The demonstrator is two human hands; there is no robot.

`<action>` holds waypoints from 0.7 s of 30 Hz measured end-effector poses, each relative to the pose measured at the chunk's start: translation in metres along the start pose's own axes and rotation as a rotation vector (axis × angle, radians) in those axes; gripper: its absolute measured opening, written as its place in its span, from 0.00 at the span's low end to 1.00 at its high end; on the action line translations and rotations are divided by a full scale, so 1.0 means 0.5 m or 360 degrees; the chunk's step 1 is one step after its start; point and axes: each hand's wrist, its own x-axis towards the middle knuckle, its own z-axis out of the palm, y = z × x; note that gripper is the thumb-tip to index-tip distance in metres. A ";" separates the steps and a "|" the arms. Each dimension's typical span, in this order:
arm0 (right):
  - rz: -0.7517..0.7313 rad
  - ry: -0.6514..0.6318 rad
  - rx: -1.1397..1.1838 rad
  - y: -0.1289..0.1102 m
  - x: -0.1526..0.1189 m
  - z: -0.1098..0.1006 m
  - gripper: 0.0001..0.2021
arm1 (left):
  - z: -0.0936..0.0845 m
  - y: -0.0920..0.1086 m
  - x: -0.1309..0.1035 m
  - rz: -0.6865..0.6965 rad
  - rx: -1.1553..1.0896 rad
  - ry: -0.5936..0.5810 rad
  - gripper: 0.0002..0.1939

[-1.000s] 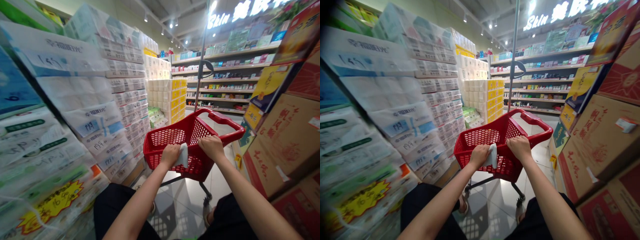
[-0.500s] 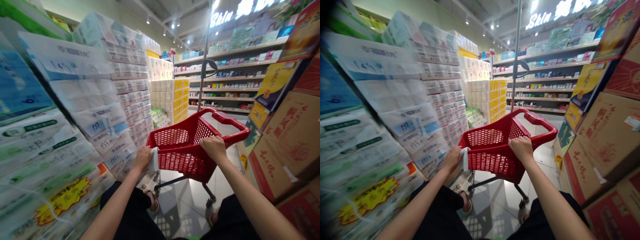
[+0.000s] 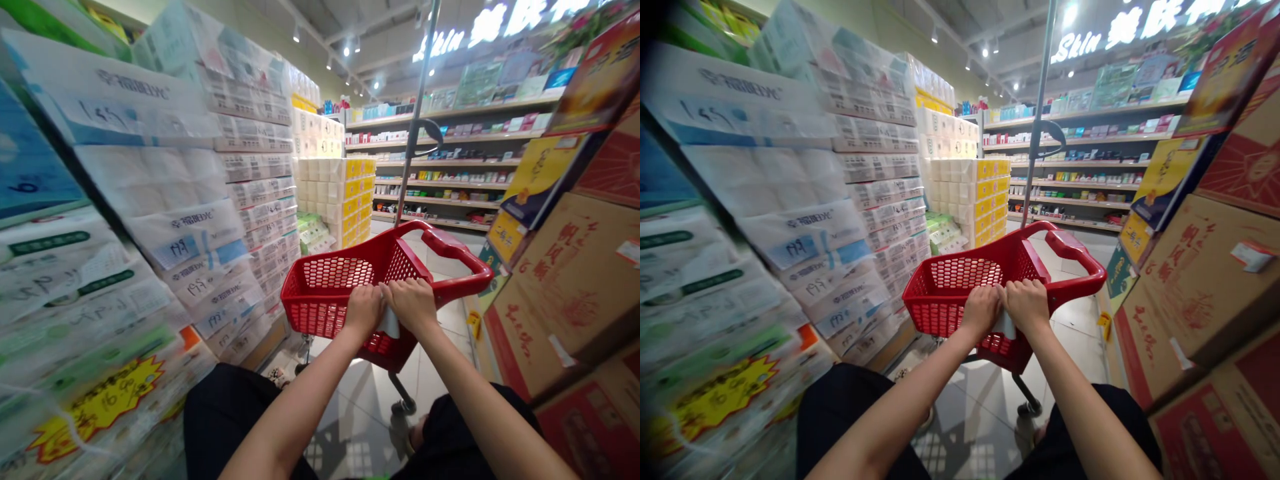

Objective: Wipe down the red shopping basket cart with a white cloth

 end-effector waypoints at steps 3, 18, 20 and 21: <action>0.0045 -0.0027 -0.0044 0.004 -0.001 -0.004 0.20 | 0.007 0.024 0.010 0.0031 -0.0046 -0.0015 0.13; -0.0065 0.0007 0.0061 0.010 -0.013 0.000 0.20 | -0.054 -0.115 -0.061 0.0178 0.0074 -0.0177 0.13; -0.0083 0.0012 0.0067 0.011 -0.012 0.001 0.20 | -0.059 -0.145 -0.076 0.0149 0.0130 -0.0188 0.13; -0.0086 0.0013 0.0069 0.011 -0.011 0.001 0.20 | -0.061 -0.161 -0.084 0.0132 0.0157 -0.0189 0.13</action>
